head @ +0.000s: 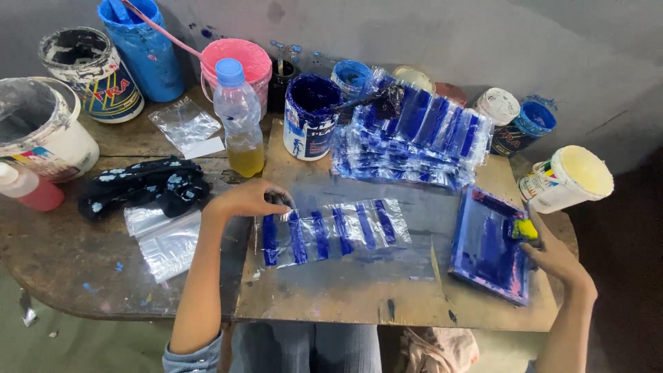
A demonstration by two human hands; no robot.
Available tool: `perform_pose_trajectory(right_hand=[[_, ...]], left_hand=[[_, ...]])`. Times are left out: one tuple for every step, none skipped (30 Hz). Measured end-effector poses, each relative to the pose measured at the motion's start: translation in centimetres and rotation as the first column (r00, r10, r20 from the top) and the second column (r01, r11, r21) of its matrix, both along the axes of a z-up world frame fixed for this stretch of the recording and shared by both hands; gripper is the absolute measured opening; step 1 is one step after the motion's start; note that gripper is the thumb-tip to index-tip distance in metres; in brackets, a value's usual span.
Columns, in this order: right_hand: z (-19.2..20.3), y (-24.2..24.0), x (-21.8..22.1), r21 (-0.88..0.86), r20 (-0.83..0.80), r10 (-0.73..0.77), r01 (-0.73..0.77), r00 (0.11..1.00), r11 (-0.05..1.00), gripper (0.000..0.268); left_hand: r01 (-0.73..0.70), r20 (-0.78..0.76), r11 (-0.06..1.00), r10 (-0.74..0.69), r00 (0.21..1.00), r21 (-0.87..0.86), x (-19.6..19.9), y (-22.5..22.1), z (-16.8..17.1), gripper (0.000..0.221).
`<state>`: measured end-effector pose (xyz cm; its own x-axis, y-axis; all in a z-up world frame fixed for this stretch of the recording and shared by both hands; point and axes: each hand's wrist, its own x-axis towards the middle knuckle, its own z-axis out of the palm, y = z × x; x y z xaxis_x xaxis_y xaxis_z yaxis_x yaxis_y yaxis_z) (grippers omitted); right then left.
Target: Manual screen printing of blue ink onto small clear plastic bags using a sponge and a small frame.
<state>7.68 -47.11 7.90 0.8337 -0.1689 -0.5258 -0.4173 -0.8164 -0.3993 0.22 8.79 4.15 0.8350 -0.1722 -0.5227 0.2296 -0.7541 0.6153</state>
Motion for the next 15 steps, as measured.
perform_pose_trajectory(right_hand=[[0.2, 0.3, -0.1, 0.001, -0.001, 0.0, 0.0, 1.0, 1.0, 0.087], [0.3, 0.6, -0.2, -0.011, 0.01, 0.001, 0.0, 1.0, 1.0, 0.088], [0.5, 0.9, -0.3, -0.024, 0.022, 0.0, 0.0, 1.0, 1.0, 0.088], [1.3, 1.7, -0.7, -0.024, 0.023, -0.001, 0.001, 1.0, 1.0, 0.088], [2.1, 2.6, -1.0, -0.106, 0.028, -0.053, 0.055, 0.998, 0.993, 0.088], [2.9, 3.5, -1.3, -0.187, 0.039, -0.104, 0.109, 0.994, 0.976, 0.089], [2.6, 3.6, -1.3, -0.186, 0.041, -0.102, 0.108, 0.994, 0.977, 0.089], [2.3, 3.7, -1.3, -0.301, 0.145, 0.029, 0.016, 0.989, 0.954, 0.072], [2.0, 3.9, -1.3, -0.419, 0.229, 0.171, -0.062, 0.958, 0.906, 0.062], [2.6, 5.7, -1.7, -0.418, 0.23, 0.172, -0.062, 0.958, 0.906, 0.062], [3.2, 7.6, -2.1, -0.287, 0.27, 0.243, -0.163, 0.932, 0.944, 0.062], [3.8, 9.5, -2.4, -0.152, 0.325, 0.303, -0.266, 0.896, 0.952, 0.064], [1.4, 9.4, -1.3, -0.151, 0.326, 0.305, -0.27, 0.895, 0.951, 0.064], [-0.9, 9.3, -0.1, -0.199, 0.436, 0.476, -0.434, 0.764, 0.879, 0.053], [-3.4, 9.2, 1.1, -0.267, 0.524, 0.615, -0.573, 0.589, 0.775, 0.044]], left_hand=[[0.0, -0.001, 1.0, 0.0, 1.0, 0.001, 0.0, 0.0, 0.0, 0.046], [0.012, 0.014, 1.0, -0.012, 1.0, -0.006, 0.0, 0.1, -0.1, 0.044], [0.025, 0.03, 1.0, -0.025, 0.999, -0.014, 0.0, 0.1, -0.2, 0.042], [0.027, 0.031, 1.0, -0.026, 0.999, -0.014, 0.0, 0.0, -0.2, 0.042], [0.025, 0.034, 1.0, -0.025, 0.999, -0.012, 0.0, 0.0, -0.1, 0.041], [0.023, 0.038, 1.0, -0.023, 0.999, -0.009, 0.0, -0.1, -0.1, 0.04], [0.022, 0.04, 1.0, -0.021, 0.999, -0.008, 0.0, 0.0, -0.1, 0.04], [0.012, 0.033, 1.0, -0.011, 0.999, -0.022, 0.0, 0.1, 0.0, 0.039], [0.003, 0.026, 0.999, -0.002, 1.0, -0.035, -0.1, 0.1, 0.0, 0.039], [0.002, 0.027, 0.999, -0.001, 1.0, -0.033, -0.1, 0.2, 0.2, 0.039], [-0.009, 0.028, 0.999, 0.01, 1.0, -0.032, -0.3, 0.4, 0.3, 0.04], [-0.021, 0.029, 0.999, 0.022, 0.999, -0.03, -0.4, 0.5, 0.4, 0.041], [-0.025, 0.03, 0.999, 0.025, 0.999, -0.029, -0.2, 1.1, -0.3, 0.041], [-0.062, 0.035, 0.992, 0.066, 0.997, -0.109, 0.0, 1.7, -1.1, 0.048], [-0.098, 0.037, 0.977, 0.107, 0.994, -0.189, 0.1, 2.3, -1.9, 0.057]])
